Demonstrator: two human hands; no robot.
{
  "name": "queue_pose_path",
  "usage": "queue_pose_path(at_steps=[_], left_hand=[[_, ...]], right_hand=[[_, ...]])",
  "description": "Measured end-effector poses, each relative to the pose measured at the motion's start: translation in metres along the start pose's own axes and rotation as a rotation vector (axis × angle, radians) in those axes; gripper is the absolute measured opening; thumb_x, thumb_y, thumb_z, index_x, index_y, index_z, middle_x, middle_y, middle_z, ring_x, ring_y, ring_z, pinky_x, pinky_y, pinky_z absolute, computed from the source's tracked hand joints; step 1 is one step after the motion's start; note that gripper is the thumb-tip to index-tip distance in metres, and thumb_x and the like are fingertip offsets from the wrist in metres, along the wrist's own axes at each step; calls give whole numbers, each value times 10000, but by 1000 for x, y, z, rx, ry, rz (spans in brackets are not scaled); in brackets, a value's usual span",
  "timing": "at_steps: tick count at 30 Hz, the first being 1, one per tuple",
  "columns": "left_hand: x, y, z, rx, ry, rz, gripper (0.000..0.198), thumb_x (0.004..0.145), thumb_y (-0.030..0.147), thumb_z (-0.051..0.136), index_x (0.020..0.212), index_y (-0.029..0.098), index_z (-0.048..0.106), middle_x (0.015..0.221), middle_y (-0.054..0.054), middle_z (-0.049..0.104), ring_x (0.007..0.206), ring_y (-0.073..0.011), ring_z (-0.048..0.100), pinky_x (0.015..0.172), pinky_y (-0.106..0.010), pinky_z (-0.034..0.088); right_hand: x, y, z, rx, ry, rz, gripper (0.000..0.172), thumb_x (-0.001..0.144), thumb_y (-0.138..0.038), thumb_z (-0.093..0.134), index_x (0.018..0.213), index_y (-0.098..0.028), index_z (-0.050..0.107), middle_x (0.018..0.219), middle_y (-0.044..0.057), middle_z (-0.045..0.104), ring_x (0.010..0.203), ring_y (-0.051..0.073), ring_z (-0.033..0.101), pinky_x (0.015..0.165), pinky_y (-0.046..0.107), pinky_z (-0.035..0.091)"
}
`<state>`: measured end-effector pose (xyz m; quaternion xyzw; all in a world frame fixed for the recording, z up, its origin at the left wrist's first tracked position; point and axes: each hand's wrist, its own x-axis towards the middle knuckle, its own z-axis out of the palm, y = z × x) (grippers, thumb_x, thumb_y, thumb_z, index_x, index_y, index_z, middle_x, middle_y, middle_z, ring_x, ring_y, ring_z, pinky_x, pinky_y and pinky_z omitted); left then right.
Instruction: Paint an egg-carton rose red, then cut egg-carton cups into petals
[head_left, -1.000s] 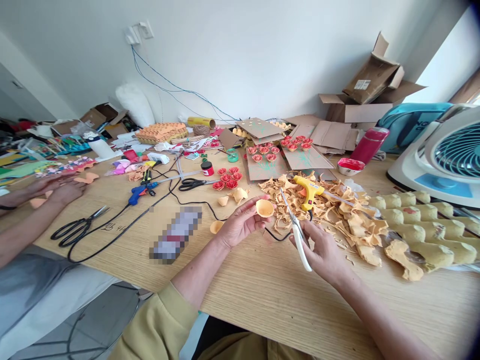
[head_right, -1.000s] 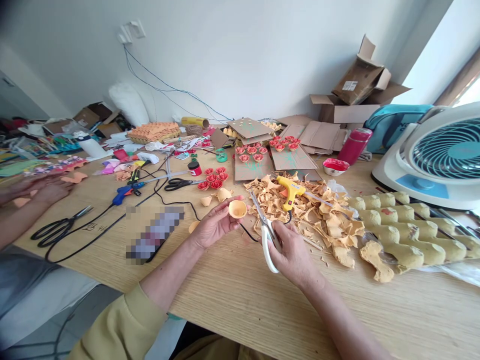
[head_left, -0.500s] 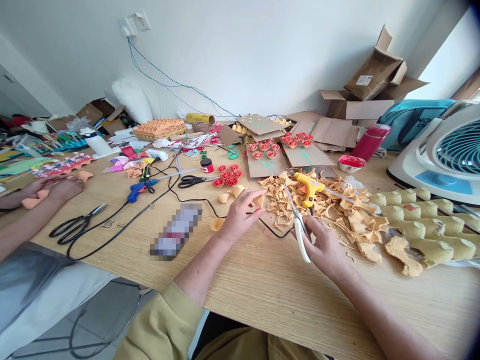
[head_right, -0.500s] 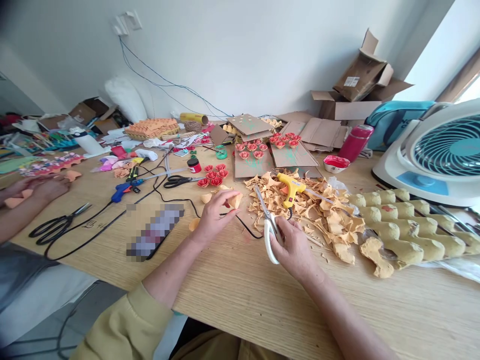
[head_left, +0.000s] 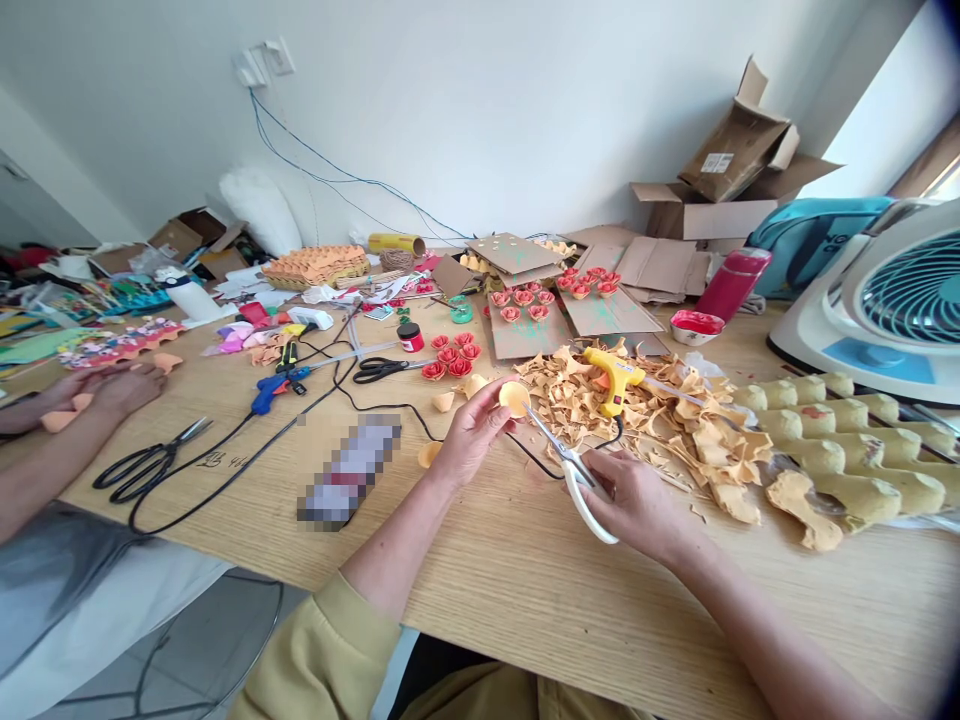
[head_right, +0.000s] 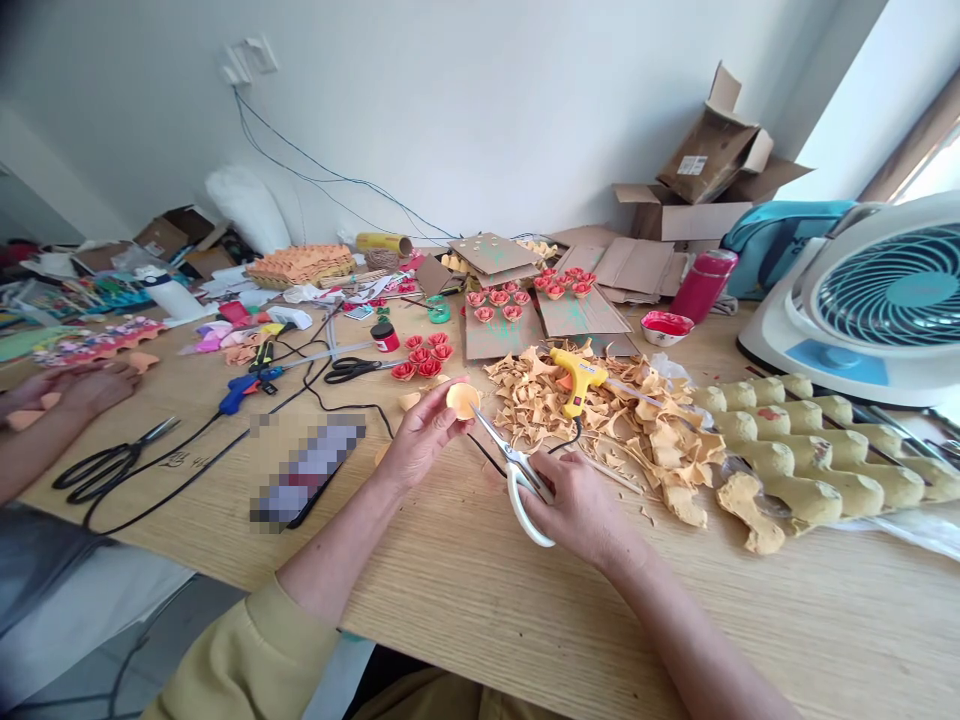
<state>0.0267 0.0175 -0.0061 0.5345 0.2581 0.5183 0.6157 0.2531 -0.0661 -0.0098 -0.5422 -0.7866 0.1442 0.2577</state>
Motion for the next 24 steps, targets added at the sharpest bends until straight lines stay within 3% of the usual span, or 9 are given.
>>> queue_pose_path(at_steps=[6,12,18,24], left_hand=[[1,-1,1,-108,26,-28,500,810,367,796,1278,250,666,1096,-35,670,842,-108,639,743,-218,489],[1,0,2,-231,15,-100,495,840,413,751,1283,221,644,1123,-73,706,921,-148,676,753,-239,494],[-1,0,3,-190,-11,-55,388,839,380,765,1166,239,611,1125,-64,731,820,-99,651,674,-200,425],[-1,-2,4,-33,23,-16,505,750,402,840,1145,217,585,1093,-64,733,810,-99,617,707,-217,435]], right_hand=[[1,3,0,-33,103,26,303,905,-381,527,655,-234,439,534,-35,457,551,139,424,583,273,326],[1,0,1,-12,90,7,245,913,-366,521,710,-234,482,583,-30,512,578,141,461,622,279,369],[0,-2,4,14,81,-44,219,934,-349,509,750,-230,514,643,-9,566,637,157,505,691,303,408],[0,-5,4,14,59,-73,224,939,-354,533,761,-229,481,678,-20,567,652,149,520,715,305,394]])
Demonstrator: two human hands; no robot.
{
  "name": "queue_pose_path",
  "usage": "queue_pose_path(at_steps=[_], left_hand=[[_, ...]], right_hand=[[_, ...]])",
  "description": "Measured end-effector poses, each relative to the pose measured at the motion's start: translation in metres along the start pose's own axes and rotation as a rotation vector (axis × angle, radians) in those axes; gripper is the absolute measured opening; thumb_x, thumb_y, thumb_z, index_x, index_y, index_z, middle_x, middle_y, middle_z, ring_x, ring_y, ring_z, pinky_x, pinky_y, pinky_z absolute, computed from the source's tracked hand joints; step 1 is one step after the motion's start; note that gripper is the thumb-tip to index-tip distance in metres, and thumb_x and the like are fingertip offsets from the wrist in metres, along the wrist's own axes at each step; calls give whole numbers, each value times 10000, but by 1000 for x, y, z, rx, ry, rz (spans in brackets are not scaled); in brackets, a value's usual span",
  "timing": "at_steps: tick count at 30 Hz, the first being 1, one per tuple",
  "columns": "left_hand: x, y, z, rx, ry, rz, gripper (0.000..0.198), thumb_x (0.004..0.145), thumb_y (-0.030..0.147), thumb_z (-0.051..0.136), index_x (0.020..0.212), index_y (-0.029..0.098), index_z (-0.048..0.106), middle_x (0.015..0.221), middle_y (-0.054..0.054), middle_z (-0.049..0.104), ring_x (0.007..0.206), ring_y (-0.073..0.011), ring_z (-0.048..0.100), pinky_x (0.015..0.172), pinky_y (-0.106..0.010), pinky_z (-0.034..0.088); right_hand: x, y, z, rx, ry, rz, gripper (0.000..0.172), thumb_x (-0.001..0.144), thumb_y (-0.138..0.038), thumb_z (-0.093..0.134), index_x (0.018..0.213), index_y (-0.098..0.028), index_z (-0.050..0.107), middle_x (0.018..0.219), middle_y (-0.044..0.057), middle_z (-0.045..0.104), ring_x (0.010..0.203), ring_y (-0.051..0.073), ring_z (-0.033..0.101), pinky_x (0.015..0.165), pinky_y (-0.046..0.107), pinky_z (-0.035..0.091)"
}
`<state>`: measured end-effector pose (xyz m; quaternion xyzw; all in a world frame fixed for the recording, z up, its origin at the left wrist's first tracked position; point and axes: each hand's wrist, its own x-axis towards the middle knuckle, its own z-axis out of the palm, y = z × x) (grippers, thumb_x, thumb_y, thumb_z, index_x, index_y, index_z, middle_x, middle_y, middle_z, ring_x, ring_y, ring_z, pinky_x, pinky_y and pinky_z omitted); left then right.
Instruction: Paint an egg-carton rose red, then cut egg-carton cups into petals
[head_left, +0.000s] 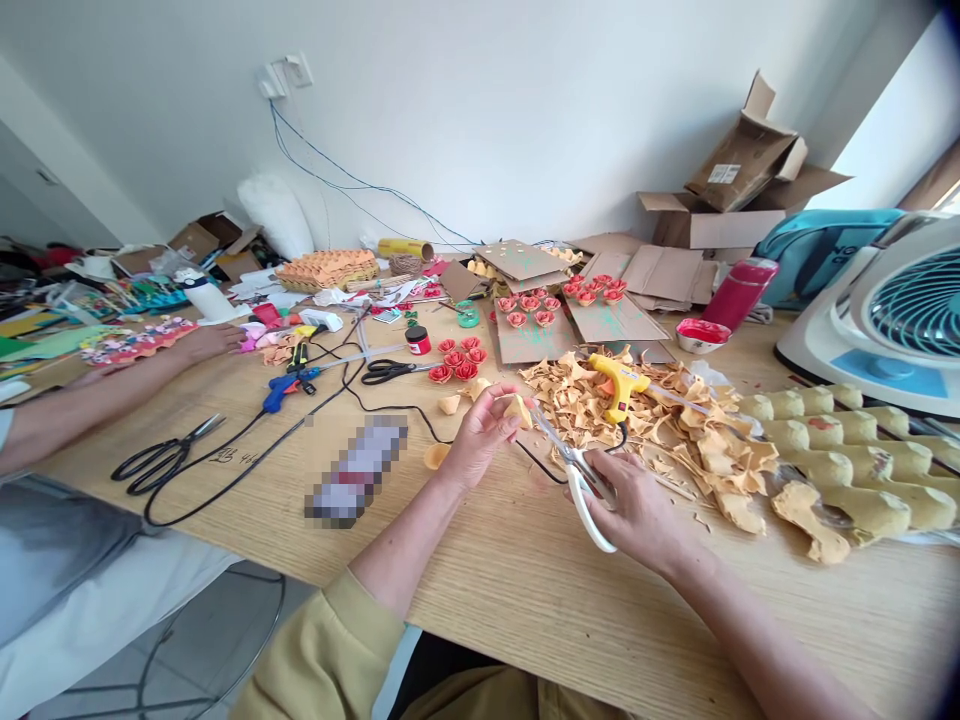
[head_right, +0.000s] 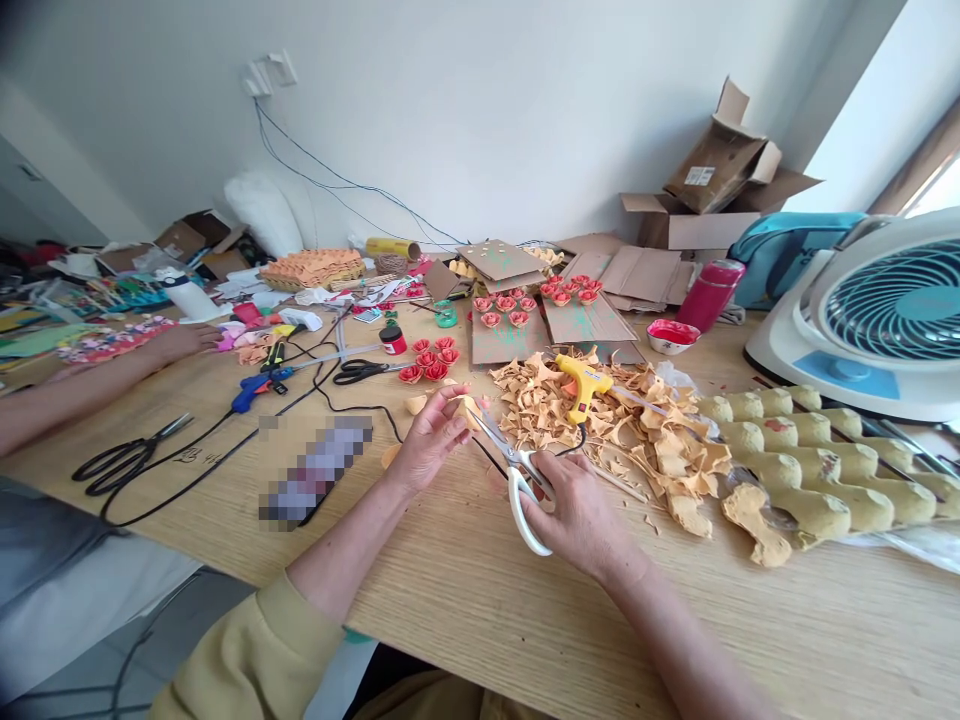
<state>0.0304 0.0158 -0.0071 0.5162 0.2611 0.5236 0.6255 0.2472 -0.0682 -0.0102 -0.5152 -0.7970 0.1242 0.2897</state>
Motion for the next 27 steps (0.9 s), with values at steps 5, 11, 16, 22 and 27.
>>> queue_pose_path(at_steps=[5,11,16,22,27], left_hand=[[1,-5,0,94,-4,54,495,712,355,872,1085,187,593,1100,-89,719,1040,-181,652,896,-285,471],[-3,-6,10,124,-2,63,547,667,332,899,1048,212,525,1111,-83,719,1005,-191,669,833,-284,487],[-8,-10,15,164,11,59,555,683,342,886,1070,222,507,1128,-77,695,1033,-205,660,838,-295,487],[-11,-10,17,269,52,110,547,698,290,878,1091,218,504,1163,-87,700,945,-165,639,768,-255,456],[-13,-5,19,335,71,160,542,704,283,874,1098,223,507,1142,-95,725,895,-166,638,713,-249,443]], right_hand=[[0,2,1,-20,7,-12,237,956,-375,528,776,-227,482,711,-14,584,657,147,524,725,308,382],[1,-3,2,-16,20,-12,213,944,-356,525,782,-225,482,714,-10,586,662,150,526,737,310,388],[2,-5,3,-12,26,-18,211,950,-351,488,781,-226,463,717,-3,586,665,155,527,750,322,388],[2,-3,4,-16,19,-21,215,954,-373,482,799,-227,459,734,9,599,694,171,545,781,340,386],[3,-3,4,-43,14,-26,214,952,-375,494,803,-229,448,745,15,610,704,181,549,779,346,387]])
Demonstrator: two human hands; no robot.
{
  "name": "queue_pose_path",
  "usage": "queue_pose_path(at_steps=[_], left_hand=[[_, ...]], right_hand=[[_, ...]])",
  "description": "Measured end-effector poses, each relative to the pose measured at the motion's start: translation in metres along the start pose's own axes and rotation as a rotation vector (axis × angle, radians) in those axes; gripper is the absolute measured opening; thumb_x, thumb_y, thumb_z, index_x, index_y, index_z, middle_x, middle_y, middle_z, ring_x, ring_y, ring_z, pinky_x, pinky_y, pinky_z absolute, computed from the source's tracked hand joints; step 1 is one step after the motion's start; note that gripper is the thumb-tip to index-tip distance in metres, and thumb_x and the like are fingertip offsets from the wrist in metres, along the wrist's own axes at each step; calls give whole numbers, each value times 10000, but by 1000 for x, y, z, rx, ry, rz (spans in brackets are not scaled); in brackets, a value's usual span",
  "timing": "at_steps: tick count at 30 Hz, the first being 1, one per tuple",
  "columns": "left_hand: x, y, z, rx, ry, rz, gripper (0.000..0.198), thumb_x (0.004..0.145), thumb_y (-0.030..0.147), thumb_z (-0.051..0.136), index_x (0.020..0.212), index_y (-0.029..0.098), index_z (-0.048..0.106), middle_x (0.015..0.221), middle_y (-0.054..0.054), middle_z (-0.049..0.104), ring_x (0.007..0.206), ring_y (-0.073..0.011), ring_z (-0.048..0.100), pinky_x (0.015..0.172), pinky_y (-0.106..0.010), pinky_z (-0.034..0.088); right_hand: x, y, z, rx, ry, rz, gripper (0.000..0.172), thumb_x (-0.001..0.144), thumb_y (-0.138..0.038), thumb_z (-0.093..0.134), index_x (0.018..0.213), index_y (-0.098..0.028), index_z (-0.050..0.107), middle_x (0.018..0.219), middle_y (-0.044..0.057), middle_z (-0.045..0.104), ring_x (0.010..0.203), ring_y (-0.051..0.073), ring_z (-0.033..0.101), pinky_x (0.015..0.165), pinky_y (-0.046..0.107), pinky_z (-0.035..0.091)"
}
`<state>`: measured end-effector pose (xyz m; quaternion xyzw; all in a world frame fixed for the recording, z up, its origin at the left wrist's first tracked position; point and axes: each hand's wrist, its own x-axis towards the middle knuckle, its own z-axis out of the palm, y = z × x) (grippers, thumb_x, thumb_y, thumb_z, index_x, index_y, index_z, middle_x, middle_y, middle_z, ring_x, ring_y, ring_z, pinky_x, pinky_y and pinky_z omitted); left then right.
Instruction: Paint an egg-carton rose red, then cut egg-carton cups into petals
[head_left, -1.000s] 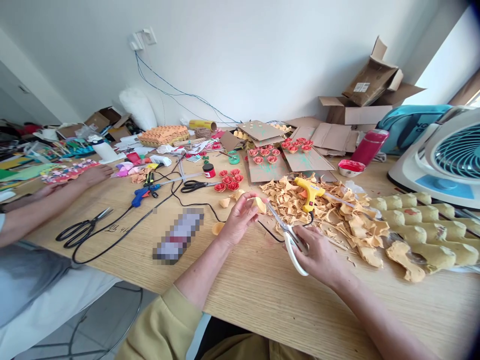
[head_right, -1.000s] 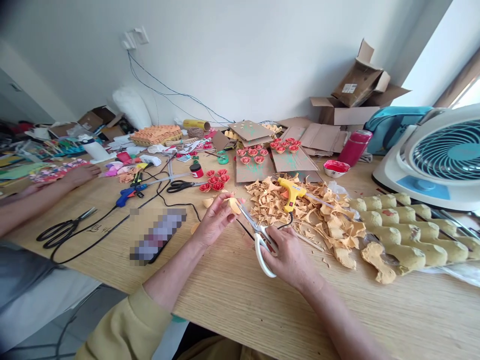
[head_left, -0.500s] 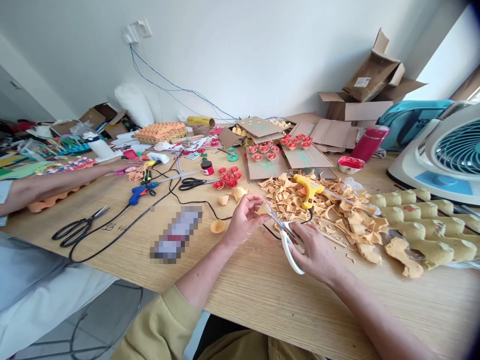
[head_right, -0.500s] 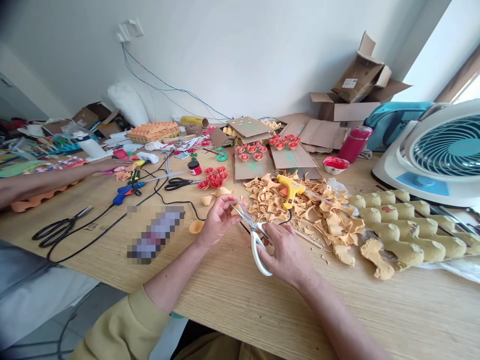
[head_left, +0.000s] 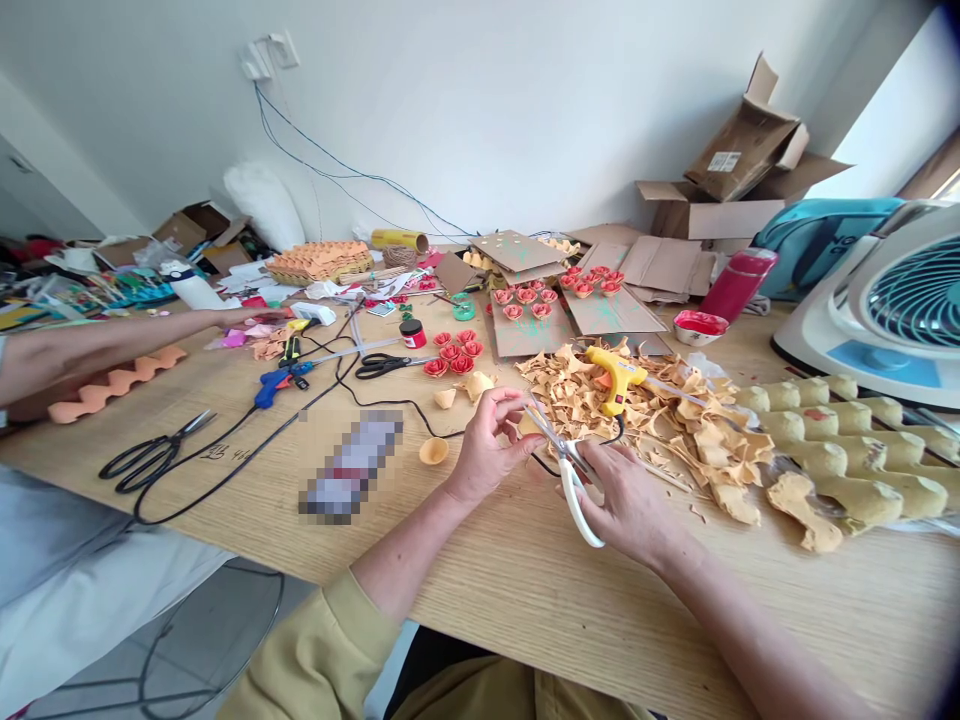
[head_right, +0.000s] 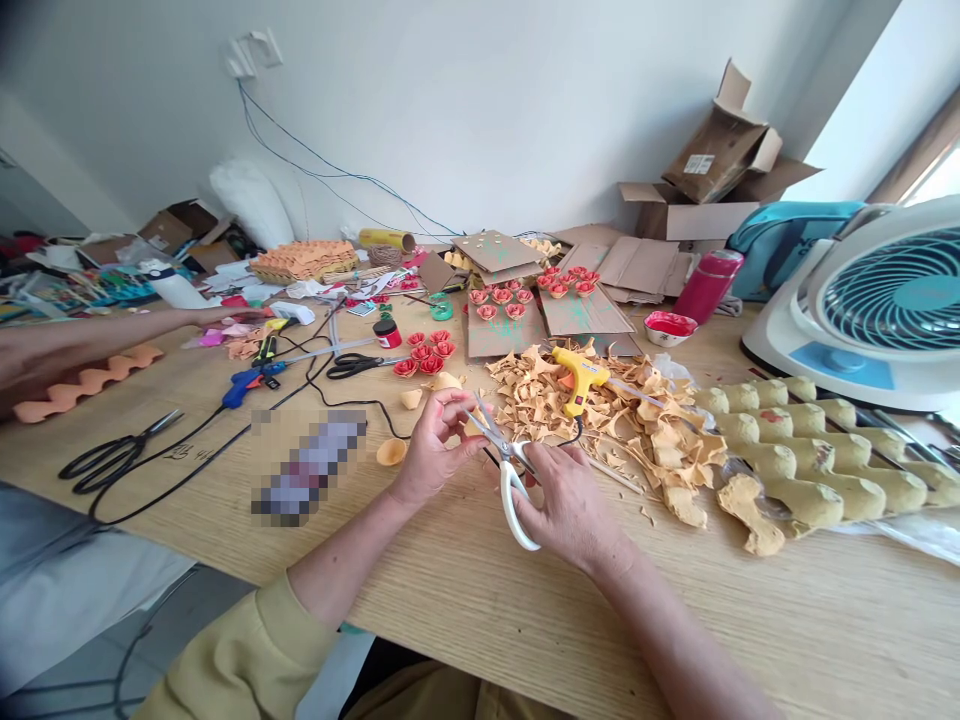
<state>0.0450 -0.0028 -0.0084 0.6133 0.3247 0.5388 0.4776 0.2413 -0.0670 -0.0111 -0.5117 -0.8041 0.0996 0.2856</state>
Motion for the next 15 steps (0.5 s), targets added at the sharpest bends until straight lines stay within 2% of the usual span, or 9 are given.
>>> queue_pose_path(at_steps=[6,10,13,15], left_hand=[[-1,0,-2,38,-17,24,541,732,301,855,1132,219,500,1181,-107,726,896,-158,625,721,-246,456],[0,-2,-2,-17,-44,27,582,734,304,857,1186,220,500,1233,-111,701,1035,-184,642,801,-260,483],[0,-3,-1,-129,-104,-36,563,764,394,828,1204,212,527,1269,-128,672,1141,-232,639,806,-274,521],[0,-2,-1,-212,-131,-120,543,792,485,783,1193,198,557,1283,-139,656,1101,-249,669,731,-269,543]], right_hand=[[-1,1,0,4,-16,-17,246,959,-364,498,767,-238,410,686,-2,571,694,185,543,792,354,390],[-2,0,0,19,12,-33,258,956,-351,501,750,-243,390,665,-8,559,676,184,537,770,345,393],[-2,0,0,20,28,-37,244,944,-327,508,749,-243,390,667,-11,554,673,182,533,746,337,387],[-2,0,1,21,39,-36,230,935,-307,512,751,-242,390,664,-15,544,673,180,528,738,333,383]])
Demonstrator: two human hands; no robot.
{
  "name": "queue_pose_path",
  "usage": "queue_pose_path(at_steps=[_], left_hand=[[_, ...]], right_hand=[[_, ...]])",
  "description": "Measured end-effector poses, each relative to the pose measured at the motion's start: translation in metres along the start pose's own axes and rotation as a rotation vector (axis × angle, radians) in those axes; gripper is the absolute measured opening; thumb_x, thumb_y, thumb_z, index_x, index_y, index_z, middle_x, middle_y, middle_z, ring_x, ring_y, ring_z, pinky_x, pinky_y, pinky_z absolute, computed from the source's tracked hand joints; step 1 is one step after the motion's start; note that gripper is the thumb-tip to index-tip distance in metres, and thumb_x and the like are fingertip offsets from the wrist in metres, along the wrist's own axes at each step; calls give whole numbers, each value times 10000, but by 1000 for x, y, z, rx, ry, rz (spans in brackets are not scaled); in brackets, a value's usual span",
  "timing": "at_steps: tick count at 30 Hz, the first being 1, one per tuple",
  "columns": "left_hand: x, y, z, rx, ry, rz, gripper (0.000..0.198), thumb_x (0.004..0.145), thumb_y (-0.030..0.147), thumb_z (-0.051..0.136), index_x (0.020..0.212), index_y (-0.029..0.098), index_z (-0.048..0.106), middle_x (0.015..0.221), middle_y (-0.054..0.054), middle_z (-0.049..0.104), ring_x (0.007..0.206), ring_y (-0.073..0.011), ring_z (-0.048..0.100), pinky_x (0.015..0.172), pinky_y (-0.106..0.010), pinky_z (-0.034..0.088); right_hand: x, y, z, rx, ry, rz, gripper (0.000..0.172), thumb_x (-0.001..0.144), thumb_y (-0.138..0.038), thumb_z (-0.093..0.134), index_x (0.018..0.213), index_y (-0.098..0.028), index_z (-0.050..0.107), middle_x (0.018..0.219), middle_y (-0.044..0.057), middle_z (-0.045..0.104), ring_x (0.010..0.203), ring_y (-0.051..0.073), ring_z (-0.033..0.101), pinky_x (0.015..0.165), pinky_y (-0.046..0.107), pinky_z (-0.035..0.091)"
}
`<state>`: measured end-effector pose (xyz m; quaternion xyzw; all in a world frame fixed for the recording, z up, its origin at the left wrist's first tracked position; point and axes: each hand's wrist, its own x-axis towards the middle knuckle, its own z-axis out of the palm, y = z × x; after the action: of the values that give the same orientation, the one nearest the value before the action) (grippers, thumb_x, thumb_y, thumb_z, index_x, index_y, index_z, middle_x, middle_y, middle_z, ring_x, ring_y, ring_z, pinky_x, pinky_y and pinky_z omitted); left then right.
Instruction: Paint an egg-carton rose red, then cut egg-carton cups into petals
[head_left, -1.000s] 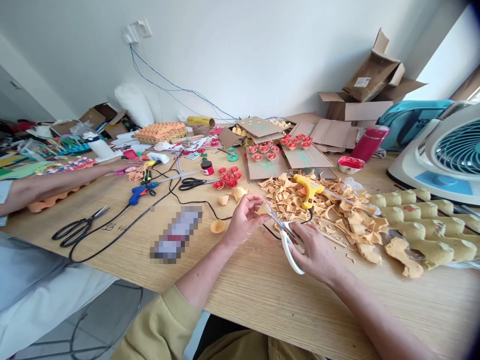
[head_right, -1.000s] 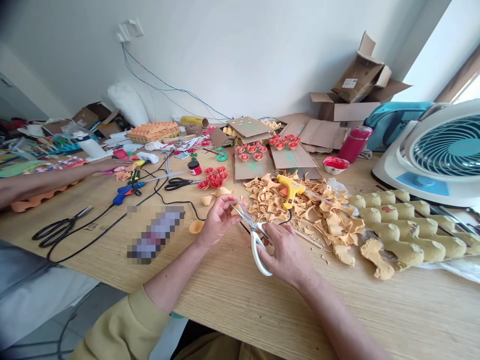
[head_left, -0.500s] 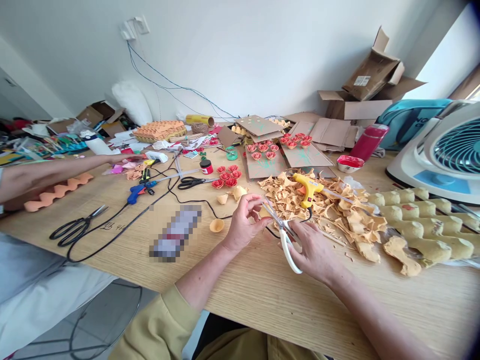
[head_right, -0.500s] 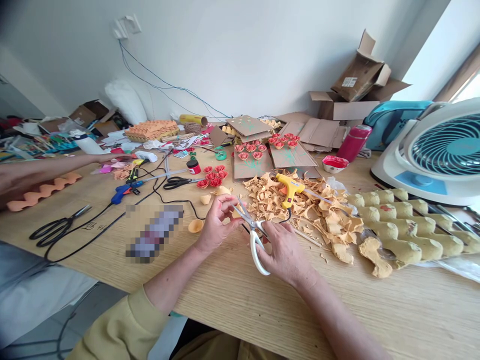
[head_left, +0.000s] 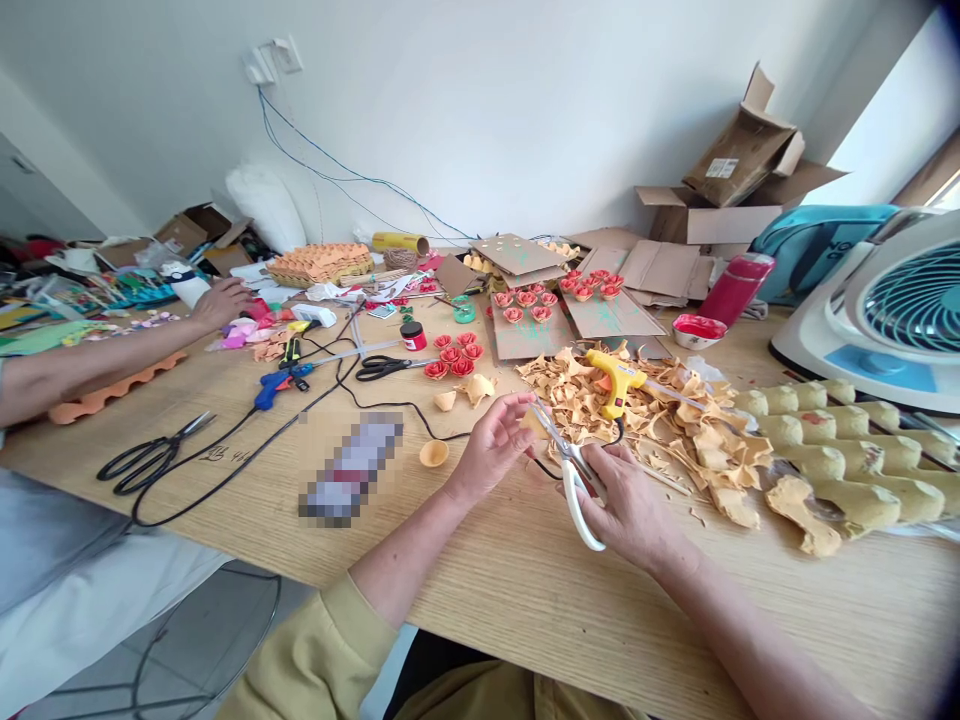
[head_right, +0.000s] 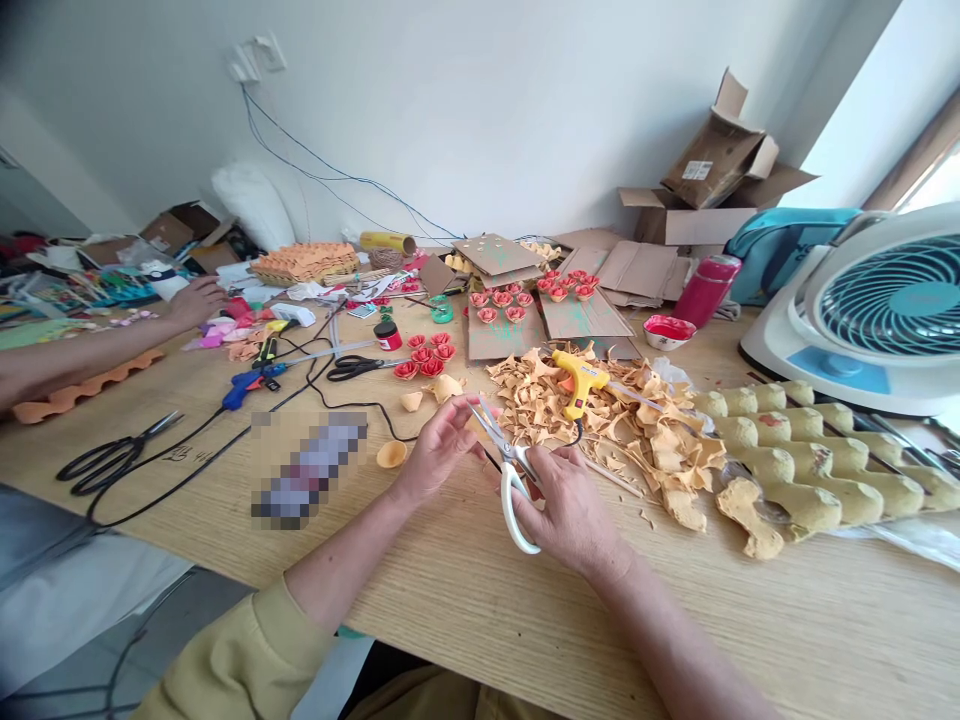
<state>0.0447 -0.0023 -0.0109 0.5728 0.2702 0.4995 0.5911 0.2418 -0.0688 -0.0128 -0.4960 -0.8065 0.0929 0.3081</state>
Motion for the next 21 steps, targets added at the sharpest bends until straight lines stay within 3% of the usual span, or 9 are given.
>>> queue_pose_path(at_steps=[5,14,21], left_hand=[[-1,2,1,-209,-23,-172,526,784,495,791,1149,166,604,1155,-120,715,883,-216,740,675,-261,562],[1,-1,-2,-295,-4,-156,476,760,396,838,1152,195,659,1182,-92,720,897,-180,737,755,-268,578],[4,3,-5,-221,47,-108,469,760,386,836,1158,208,665,1118,-68,703,919,-177,718,795,-280,576]], right_hand=[[0,0,-1,9,10,-3,238,941,-309,512,748,-242,389,652,-21,527,670,175,518,732,325,377],[-1,-1,-1,35,25,-5,304,965,-382,506,717,-245,396,644,-4,528,682,181,510,700,308,386],[0,12,2,188,21,237,343,953,-456,480,698,-227,481,616,-17,481,603,149,447,582,273,346]])
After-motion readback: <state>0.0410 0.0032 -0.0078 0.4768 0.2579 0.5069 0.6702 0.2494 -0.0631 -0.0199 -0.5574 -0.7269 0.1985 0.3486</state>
